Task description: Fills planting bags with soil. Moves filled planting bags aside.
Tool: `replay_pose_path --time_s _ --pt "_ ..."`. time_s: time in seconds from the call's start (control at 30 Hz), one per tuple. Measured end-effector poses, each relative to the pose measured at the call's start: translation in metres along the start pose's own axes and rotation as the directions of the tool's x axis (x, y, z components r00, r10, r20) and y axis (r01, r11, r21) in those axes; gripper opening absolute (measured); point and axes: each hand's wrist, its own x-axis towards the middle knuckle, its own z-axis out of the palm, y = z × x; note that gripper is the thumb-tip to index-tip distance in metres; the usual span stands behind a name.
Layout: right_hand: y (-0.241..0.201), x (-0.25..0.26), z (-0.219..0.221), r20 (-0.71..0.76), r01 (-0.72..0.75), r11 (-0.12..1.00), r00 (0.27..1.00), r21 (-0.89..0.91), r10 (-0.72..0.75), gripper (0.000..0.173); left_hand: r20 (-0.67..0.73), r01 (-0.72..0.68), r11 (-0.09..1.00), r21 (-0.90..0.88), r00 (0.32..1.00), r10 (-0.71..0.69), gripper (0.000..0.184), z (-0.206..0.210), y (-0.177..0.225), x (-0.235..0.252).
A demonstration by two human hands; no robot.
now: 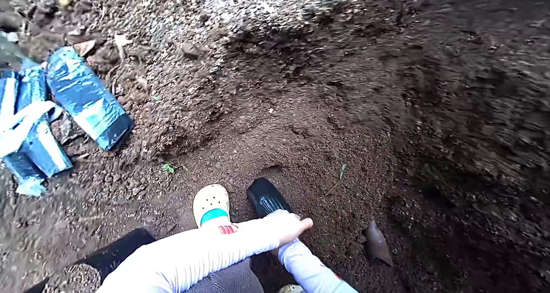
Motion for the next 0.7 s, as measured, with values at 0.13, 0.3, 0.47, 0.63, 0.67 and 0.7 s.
replay_pose_path --time_s 0.13,0.3,0.47,0.63,0.67,0.7 --pt "-0.010 0.058 -0.082 -0.218 0.188 0.977 0.954 -0.101 -0.206 0.054 -0.248 0.166 0.979 -0.121 0.950 -0.191 0.034 -0.034 0.000 -0.006" --pt "-0.003 0.062 -0.139 -0.425 0.537 0.722 0.584 -0.436 -0.691 0.042 -0.533 0.331 0.892 -0.307 0.717 -0.449 0.037 -0.083 -0.034 -0.045" --pt "0.047 0.091 -0.138 -0.767 0.697 0.546 0.625 0.465 -0.146 0.041 -0.605 0.397 0.892 -0.217 0.662 -0.442 0.026 -0.083 -0.057 -0.055" --pt "0.056 0.191 -0.092 -0.285 0.273 -0.465 0.957 0.842 0.048 0.061 -0.639 0.323 0.927 -0.190 0.676 -0.366 0.027 -0.073 -0.056 -0.064" --pt "0.051 0.201 -0.099 -0.288 0.259 -0.539 0.957 0.801 0.032 0.064 -0.618 0.331 0.929 -0.163 0.700 -0.358 0.030 -0.072 -0.056 -0.066" --pt "0.044 0.210 -0.109 -0.292 0.253 -0.586 0.956 0.770 0.029 0.066 -0.586 0.352 0.921 -0.166 0.716 -0.379 0.033 -0.072 -0.056 -0.069"
